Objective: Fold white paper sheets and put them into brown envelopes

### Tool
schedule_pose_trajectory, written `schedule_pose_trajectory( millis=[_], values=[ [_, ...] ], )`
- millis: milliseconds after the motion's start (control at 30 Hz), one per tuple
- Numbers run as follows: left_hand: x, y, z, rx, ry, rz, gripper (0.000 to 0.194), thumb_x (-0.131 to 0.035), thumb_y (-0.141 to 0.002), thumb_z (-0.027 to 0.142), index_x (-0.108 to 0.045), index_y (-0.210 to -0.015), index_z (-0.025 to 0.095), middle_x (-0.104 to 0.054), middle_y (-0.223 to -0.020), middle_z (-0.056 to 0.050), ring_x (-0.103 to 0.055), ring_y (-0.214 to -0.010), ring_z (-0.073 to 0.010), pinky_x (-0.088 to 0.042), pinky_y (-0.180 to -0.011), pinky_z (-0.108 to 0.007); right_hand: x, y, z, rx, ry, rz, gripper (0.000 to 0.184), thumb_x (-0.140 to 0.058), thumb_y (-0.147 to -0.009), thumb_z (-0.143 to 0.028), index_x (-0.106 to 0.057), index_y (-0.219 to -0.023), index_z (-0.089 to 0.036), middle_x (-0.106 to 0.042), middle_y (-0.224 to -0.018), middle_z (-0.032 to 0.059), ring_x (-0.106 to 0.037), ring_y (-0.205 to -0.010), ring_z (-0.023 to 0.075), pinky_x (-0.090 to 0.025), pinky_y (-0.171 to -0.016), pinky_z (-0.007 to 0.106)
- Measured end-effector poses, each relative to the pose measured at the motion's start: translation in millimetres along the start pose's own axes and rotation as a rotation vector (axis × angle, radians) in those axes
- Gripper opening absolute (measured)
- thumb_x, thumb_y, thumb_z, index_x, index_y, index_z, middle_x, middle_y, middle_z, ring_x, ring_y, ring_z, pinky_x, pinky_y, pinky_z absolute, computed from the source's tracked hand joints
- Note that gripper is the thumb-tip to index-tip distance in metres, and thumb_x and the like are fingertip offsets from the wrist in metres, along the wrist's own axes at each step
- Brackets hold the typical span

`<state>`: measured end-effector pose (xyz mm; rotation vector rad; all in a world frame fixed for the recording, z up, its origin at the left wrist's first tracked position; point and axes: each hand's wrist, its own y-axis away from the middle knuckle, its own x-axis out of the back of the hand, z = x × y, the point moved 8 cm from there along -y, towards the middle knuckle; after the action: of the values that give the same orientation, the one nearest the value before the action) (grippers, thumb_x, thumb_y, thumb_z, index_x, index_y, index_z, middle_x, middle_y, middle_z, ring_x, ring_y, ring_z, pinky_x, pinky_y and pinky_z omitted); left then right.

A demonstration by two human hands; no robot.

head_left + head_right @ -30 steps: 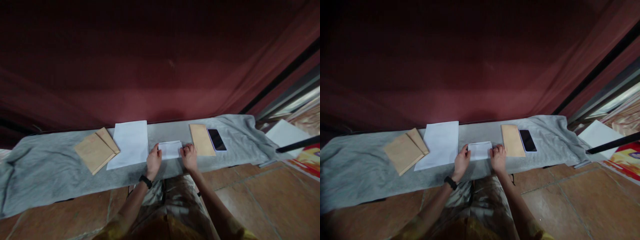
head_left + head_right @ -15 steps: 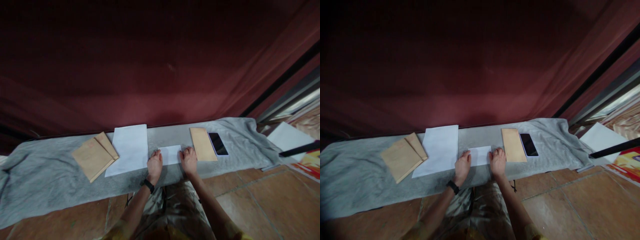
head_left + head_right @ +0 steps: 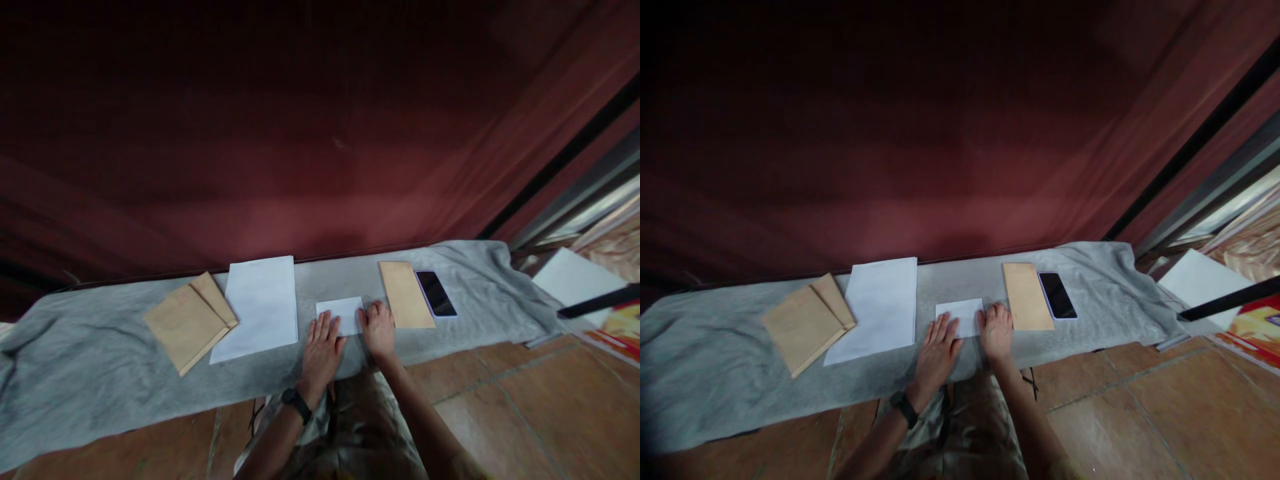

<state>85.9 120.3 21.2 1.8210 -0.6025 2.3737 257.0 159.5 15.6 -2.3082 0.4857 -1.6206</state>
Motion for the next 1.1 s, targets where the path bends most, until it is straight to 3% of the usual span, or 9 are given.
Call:
schedule_pose_trajectory(
  millis=[100, 233, 400, 567, 700, 833, 967, 1100],
  values=[
    [-4.1, 1.2, 0.0, -0.008, -0.031, -0.018, 0.051, -0.046, -0.099, 0.037, -0.044, -0.148, 0.02, -0.037, -0.159, -0.012, -0.033, -0.148, -0.0273, -0.03, -0.119, -0.052, -2.1, -0.2, 1.7, -0.029, -0.004, -0.026, 0.031, -0.044, -0.101, -0.042, -0.064, -0.1, -0.019, -0.062, -0.116, 0.0171, -0.057, -0.107, 0.0309, -0.042, -0.096, 0.047],
    [4.5, -0.9, 3.1, -0.04, -0.051, -0.01, 0.056, -0.047, -0.099, 0.04, -0.039, -0.151, 0.023, -0.035, -0.16, -0.011, -0.029, -0.149, -0.0283, -0.029, -0.12, -0.054, 0.9, -0.8, -1.4, -0.009, 0.006, -0.011, 0.031, -0.042, -0.101, -0.042, -0.064, -0.099, -0.02, -0.062, -0.113, 0.0159, -0.057, -0.105, 0.0301, -0.044, -0.095, 0.046],
    [10.7, 0.4, 19.0, -0.215, -0.007, -0.064, 0.058, -0.052, -0.096, 0.045, -0.039, -0.151, 0.032, -0.033, -0.162, -0.003, -0.029, -0.149, -0.0275, -0.025, -0.122, -0.053, 5.0, -1.4, -3.4, -0.008, -0.021, 0.022, 0.028, -0.044, -0.101, -0.041, -0.064, -0.098, -0.021, -0.062, -0.11, 0.0135, -0.058, -0.104, 0.0283, -0.043, -0.096, 0.045],
    [4.9, 0.5, 18.0, -0.221, -0.013, -0.101, 0.06, -0.053, -0.096, 0.046, -0.038, -0.152, 0.031, -0.033, -0.162, -0.005, -0.029, -0.149, -0.0271, -0.024, -0.123, -0.053, 5.3, -2.3, -1.7, -0.009, -0.036, 0.033, 0.027, -0.044, -0.101, -0.04, -0.062, -0.097, -0.021, -0.063, -0.106, 0.0122, -0.058, -0.101, 0.0269, -0.044, -0.095, 0.045],
    [1.8, 0.1, 17.3, -0.22, -0.035, -0.114, 0.059, -0.05, -0.098, 0.048, -0.037, -0.152, 0.03, -0.032, -0.162, -0.006, -0.028, -0.15, -0.0267, -0.025, -0.122, -0.053, 9.4, 1.0, -3.8, -0.009, -0.113, 0.02, 0.032, -0.037, -0.103, -0.036, -0.062, -0.113, -0.018, -0.062, -0.122, 0.0157, -0.058, -0.112, 0.0283, -0.045, -0.097, 0.048],
    [-0.8, 0.8, 18.1, -0.231, -0.057, -0.115, 0.058, -0.049, -0.098, 0.044, -0.039, -0.152, 0.026, -0.031, -0.163, -0.008, -0.027, -0.15, -0.0258, -0.025, -0.122, -0.051, 11.6, 22.6, -31.1, 0.197, -0.239, -0.058, 0.041, -0.034, -0.103, -0.031, -0.054, -0.137, -0.02, -0.051, -0.148, 0.0119, -0.047, -0.136, 0.026, -0.039, -0.111, 0.049],
    [-4.0, 0.9, 16.7, -0.226, -0.073, -0.12, 0.058, -0.045, -0.098, 0.031, -0.034, -0.154, 0.021, -0.032, -0.162, -0.009, -0.028, -0.15, -0.0228, -0.024, -0.123, -0.048, 5.5, 47.7, -48.8, 0.289, -0.197, -0.177, 0.048, -0.037, -0.104, -0.035, -0.045, -0.149, -0.021, -0.049, -0.152, 0.01, -0.044, -0.141, 0.0263, -0.033, -0.116, 0.049],
    [-4.4, 1.1, 16.9, -0.224, -0.07, -0.126, 0.058, -0.039, -0.097, 0.025, -0.033, -0.155, 0.017, -0.033, -0.161, -0.011, -0.028, -0.15, -0.0217, -0.023, -0.124, -0.047, 9.9, 54.2, -48.7, 0.278, -0.162, -0.137, 0.051, -0.041, -0.103, -0.04, -0.041, -0.152, -0.023, -0.047, -0.152, 0.0096, -0.046, -0.14, 0.0271, -0.032, -0.117, 0.049]
  ],
)
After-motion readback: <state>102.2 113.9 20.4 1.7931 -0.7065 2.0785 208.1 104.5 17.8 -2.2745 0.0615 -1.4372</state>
